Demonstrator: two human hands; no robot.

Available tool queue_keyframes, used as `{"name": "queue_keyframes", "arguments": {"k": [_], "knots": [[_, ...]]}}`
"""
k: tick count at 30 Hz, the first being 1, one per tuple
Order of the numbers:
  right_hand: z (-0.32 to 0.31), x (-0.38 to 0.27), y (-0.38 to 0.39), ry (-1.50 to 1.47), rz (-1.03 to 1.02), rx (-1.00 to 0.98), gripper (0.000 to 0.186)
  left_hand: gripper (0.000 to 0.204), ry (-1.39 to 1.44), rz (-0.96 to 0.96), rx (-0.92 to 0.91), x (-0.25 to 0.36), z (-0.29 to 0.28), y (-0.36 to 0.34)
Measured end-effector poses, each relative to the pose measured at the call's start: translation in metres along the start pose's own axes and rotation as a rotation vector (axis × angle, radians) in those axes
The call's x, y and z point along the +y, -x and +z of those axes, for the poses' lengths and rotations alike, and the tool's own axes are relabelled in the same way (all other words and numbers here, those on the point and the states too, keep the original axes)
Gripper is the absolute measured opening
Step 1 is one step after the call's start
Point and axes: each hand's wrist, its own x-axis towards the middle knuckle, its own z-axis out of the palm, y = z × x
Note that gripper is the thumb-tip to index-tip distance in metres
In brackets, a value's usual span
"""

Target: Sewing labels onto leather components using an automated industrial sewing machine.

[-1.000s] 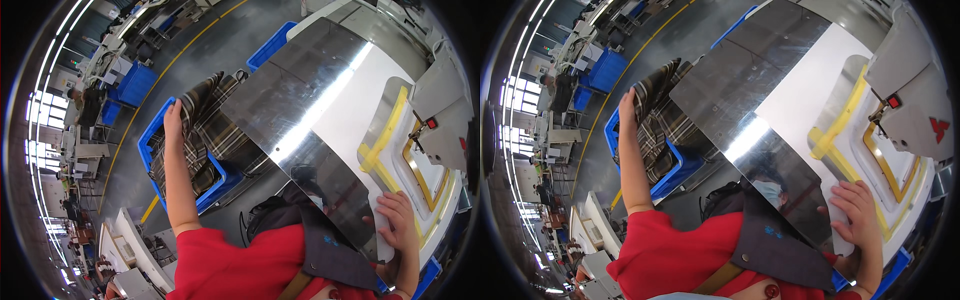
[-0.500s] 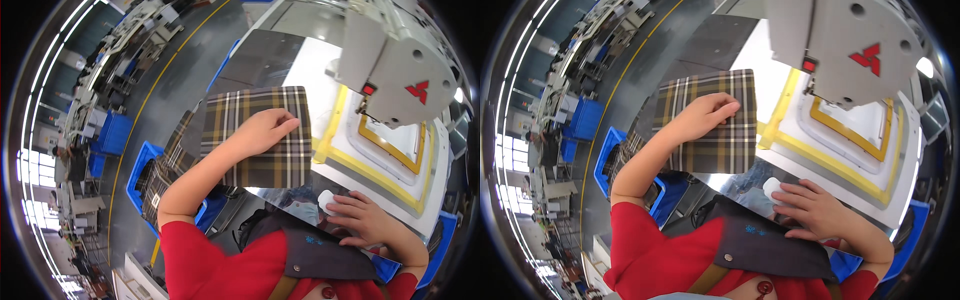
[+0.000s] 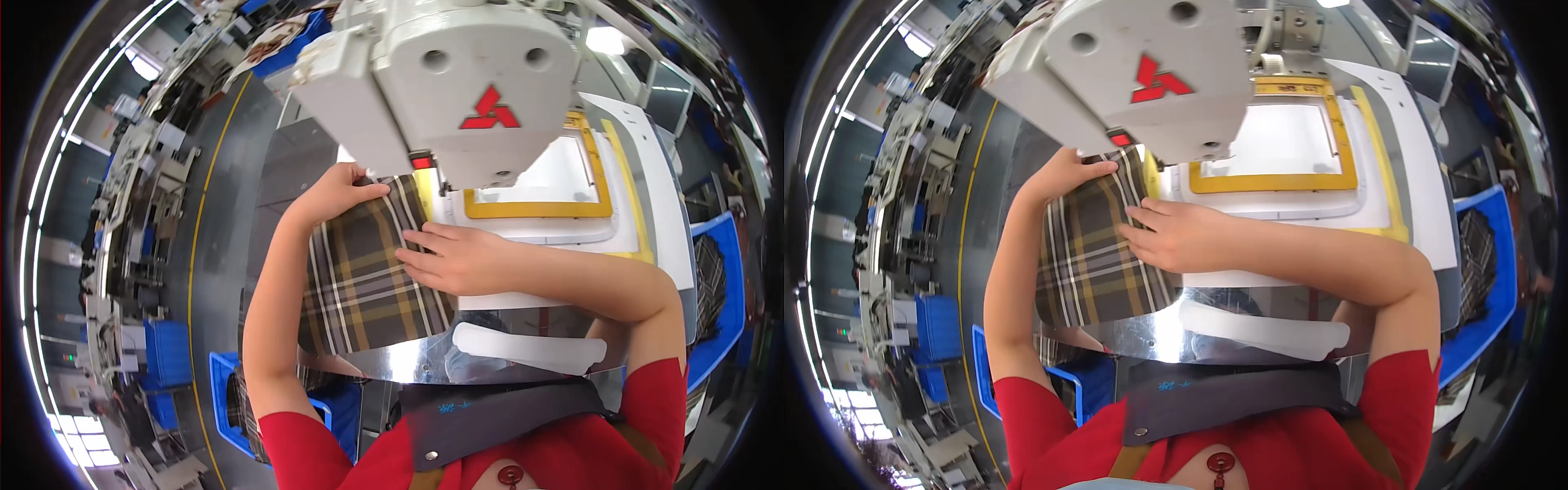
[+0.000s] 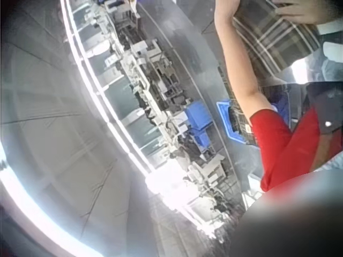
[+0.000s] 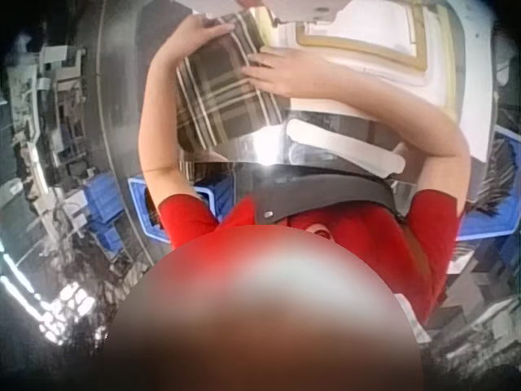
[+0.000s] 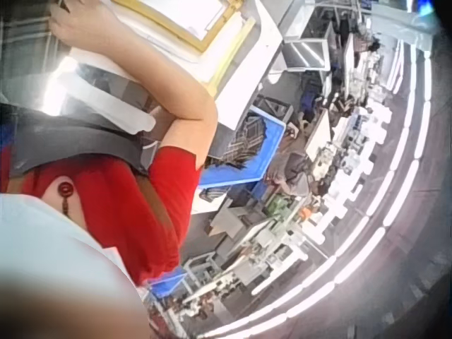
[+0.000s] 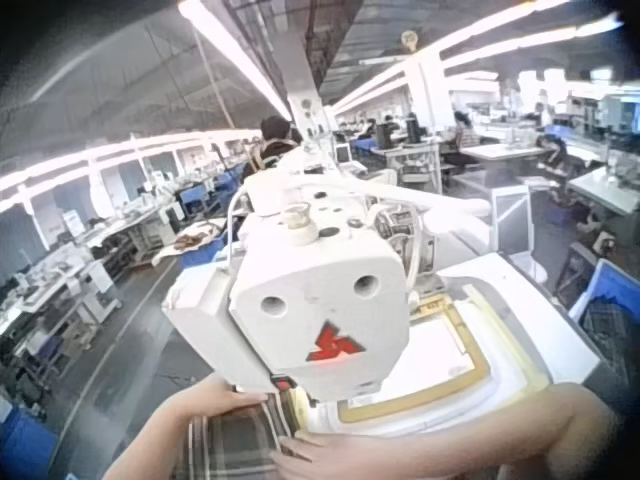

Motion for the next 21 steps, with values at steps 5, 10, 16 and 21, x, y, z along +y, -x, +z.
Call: {"name": "queue_keyframes", "arguments": {"k": [5,10,16,21], "knots": [[-0.003,-0.001,0.027,-0.294,0.191,-0.081,0.034,0.049,-0.165,0.203,0.207,0.016,0.026,-0.017],[-0.016,-0.001,0.041,-0.181,0.233,-0.087,0.034,0.052,-0.518,0.369,0.384,0.002,0.029,-0.044],[-0.057,-0.002,0.105,-0.057,0.349,-0.183,0.03,0.056,-0.449,0.24,-0.016,0.023,-0.006,-0.019],[-0.087,-0.005,0.14,-0.012,0.505,-0.241,0.03,0.038,-0.317,0.45,0.404,-0.059,0.018,-0.055]]}}
